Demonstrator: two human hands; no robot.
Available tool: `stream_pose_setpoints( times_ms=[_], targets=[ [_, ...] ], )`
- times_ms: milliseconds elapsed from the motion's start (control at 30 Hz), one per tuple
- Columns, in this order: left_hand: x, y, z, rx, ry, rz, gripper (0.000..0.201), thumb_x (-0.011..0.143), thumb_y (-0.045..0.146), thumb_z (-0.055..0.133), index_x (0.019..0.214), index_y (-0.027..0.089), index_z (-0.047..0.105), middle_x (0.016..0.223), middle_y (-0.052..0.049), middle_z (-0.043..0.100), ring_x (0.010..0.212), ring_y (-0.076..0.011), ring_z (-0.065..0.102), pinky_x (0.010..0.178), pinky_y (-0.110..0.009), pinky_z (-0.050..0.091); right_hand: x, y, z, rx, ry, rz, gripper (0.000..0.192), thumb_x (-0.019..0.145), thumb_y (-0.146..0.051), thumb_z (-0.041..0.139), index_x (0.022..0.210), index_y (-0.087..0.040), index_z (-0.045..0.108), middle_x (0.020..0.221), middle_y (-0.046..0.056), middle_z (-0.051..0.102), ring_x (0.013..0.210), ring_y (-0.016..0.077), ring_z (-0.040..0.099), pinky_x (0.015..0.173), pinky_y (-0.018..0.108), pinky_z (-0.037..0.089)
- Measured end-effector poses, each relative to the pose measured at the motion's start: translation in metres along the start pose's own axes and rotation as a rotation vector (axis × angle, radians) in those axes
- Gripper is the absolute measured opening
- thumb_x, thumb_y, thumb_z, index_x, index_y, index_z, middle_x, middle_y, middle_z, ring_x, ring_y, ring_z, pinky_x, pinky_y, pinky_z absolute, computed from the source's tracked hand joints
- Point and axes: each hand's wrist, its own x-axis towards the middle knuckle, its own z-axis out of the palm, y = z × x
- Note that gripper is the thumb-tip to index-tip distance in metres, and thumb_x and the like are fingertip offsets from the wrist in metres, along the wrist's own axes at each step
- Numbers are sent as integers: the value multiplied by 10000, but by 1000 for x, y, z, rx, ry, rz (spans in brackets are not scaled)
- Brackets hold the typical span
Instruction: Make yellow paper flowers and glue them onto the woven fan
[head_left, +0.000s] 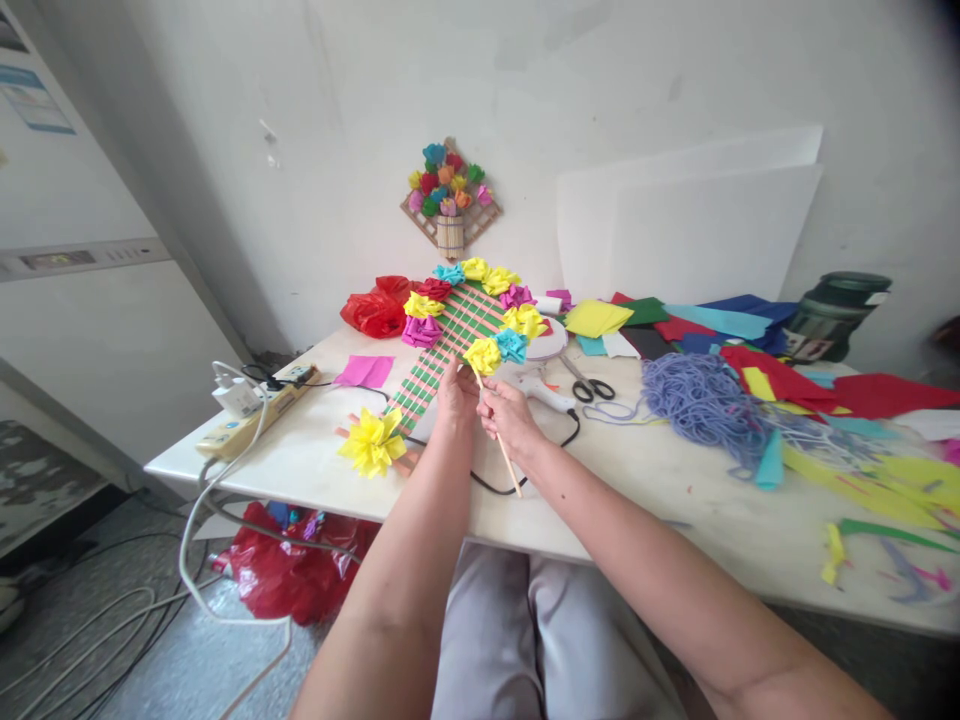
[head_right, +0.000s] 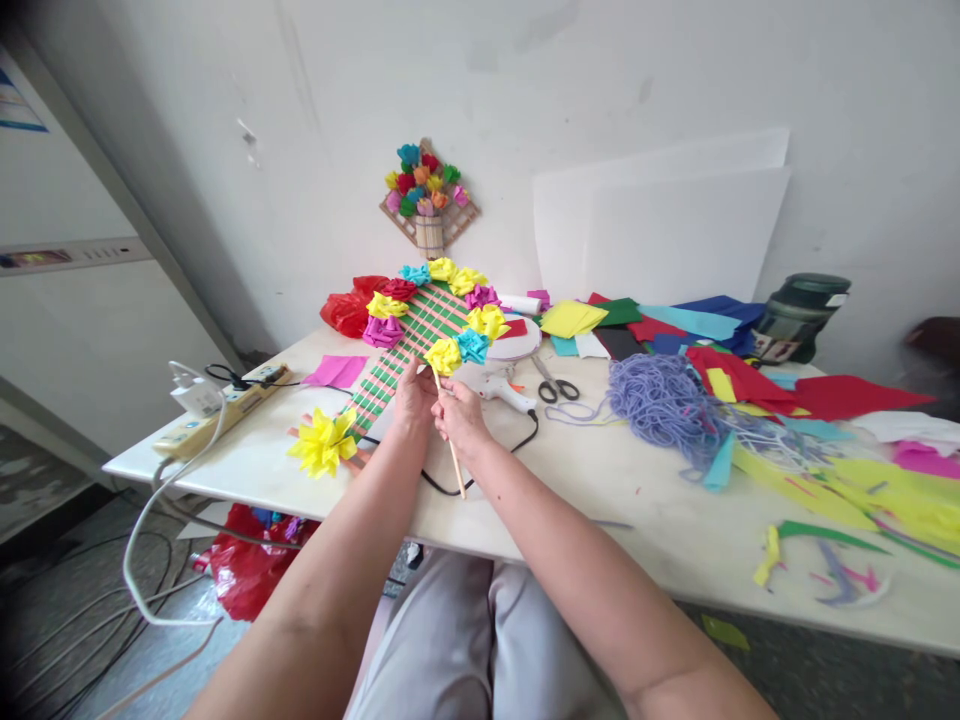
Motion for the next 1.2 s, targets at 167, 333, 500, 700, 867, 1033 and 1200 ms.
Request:
stream_pose_setpoints(
  times_ms=[167,333,500,700,867,1033,1200],
  targets=[
    [-2,1,0,28,-2,-53,326,797,471,562,850,153,613,798,-89,672,781,-226,660,698,-330,510,4,5,1,-29,40,1,134,806,-211,423,917,-177,490,465,-124,410,296,32,280,311,158,209],
    [-2,1,-1,68,-8,-65,398,765,527,582,880,148,616,794,-97,668,749,-232,659,616,-313,502,12,10,-1,-246,122,-36,130,837,-221,414,902,-179,518,611,-78,509,326,32,359,321,169,262],
    [-2,-1,3,-2,69,33,197,810,362,570,777,170,600,670,-42,642,730,-203,651,752,-320,496,8,8,-5,-860,223,-314,297,823,-214,504,1109,-145,548,793,49,666,722,158,631,652,260,480],
    [0,-1,1,-36,58,5,181,789,321,596,717,155,590,594,-19,612,669,-165,640,741,-273,480,-7,-2,-1,-1334,195,-418,445,883,-189,386,1322,-163,454,1071,116,684,942,218,638,808,308,455],
    [2,-2,-3,-23,49,-8,195,785,346,596,763,152,601,615,-34,634,747,-199,661,765,-296,485,-4,-3,0,-1537,172,-429,499,908,-187,312,1404,-174,361,1065,120,683,901,215,649,776,306,466],
    [0,-3,0,-18,64,10,196,796,337,583,815,144,616,702,-65,671,835,-230,664,794,-321,488,-1,-2,-1,-1632,137,-431,518,887,-143,307,1401,-157,360,1034,129,685,878,227,657,760,320,482],
    [-3,-2,3,-2,81,7,198,797,332,584,783,136,612,720,-77,671,866,-236,661,799,-323,491,-1,-1,0,-1673,127,-423,527,884,-122,279,1408,-113,329,1045,153,678,876,234,661,751,334,491]
  ],
)
